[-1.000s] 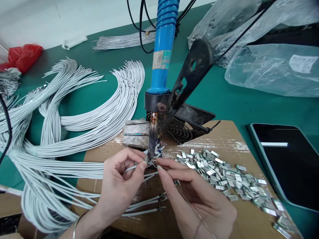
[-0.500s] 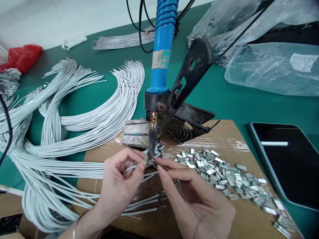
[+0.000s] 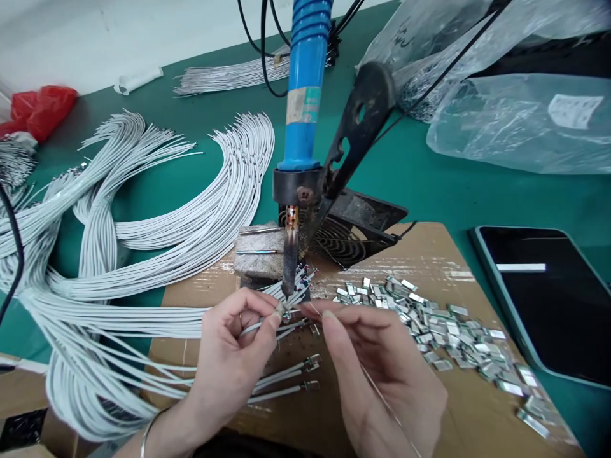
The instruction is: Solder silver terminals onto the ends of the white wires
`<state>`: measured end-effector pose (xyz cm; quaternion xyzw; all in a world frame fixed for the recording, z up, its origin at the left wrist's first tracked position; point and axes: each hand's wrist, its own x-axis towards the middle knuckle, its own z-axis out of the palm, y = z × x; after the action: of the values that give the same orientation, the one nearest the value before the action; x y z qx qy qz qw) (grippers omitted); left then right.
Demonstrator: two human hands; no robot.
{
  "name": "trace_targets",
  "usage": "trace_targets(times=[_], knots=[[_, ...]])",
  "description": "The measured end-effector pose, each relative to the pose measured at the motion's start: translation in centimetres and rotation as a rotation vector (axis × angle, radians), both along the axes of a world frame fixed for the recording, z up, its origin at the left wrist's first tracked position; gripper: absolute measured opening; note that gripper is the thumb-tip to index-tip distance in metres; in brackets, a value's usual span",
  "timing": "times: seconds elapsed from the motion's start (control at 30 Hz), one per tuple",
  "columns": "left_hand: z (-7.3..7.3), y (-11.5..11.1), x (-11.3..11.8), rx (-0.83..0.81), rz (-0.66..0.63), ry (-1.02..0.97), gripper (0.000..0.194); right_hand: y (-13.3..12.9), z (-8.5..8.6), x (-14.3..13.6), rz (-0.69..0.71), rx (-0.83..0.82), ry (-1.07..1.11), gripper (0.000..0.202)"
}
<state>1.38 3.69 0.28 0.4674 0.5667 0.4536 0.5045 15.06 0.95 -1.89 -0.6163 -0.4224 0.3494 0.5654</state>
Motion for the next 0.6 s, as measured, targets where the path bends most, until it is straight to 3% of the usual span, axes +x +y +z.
trace_targets(times=[0.07, 0.13, 0.23, 0.37, 0.6], knots=[[0.2, -0.3, 0.1, 0.008, -0.004, 0.020, 0.015, -0.2, 0.4, -0.3, -0.090, -0.145, -0.028, 0.013], [0.2, -0.8, 0.1, 0.010, -0.024, 0.034, 0.015, -0.5, 0.7, -0.5, -0.050, -0.195, -0.042, 0.018], [-0.3, -2.0, -0.2, 0.016, -0.034, -0.010, 0.014, -1.0, 0.8, -0.6, 0.084, -0.114, 0.001, 0.018], [-0.8, -3.3, -0.5, -0.019, -0.077, -0.029, 0.014, -1.6, 0.4, -0.3, 0.111, -0.091, 0.048, 0.023], [0.4, -4.0, -0.5, 0.066, -0.151, 0.125, 0.015, -2.3, -0.7, 0.5, 0.234, 0.110, -0.033, 0.015]])
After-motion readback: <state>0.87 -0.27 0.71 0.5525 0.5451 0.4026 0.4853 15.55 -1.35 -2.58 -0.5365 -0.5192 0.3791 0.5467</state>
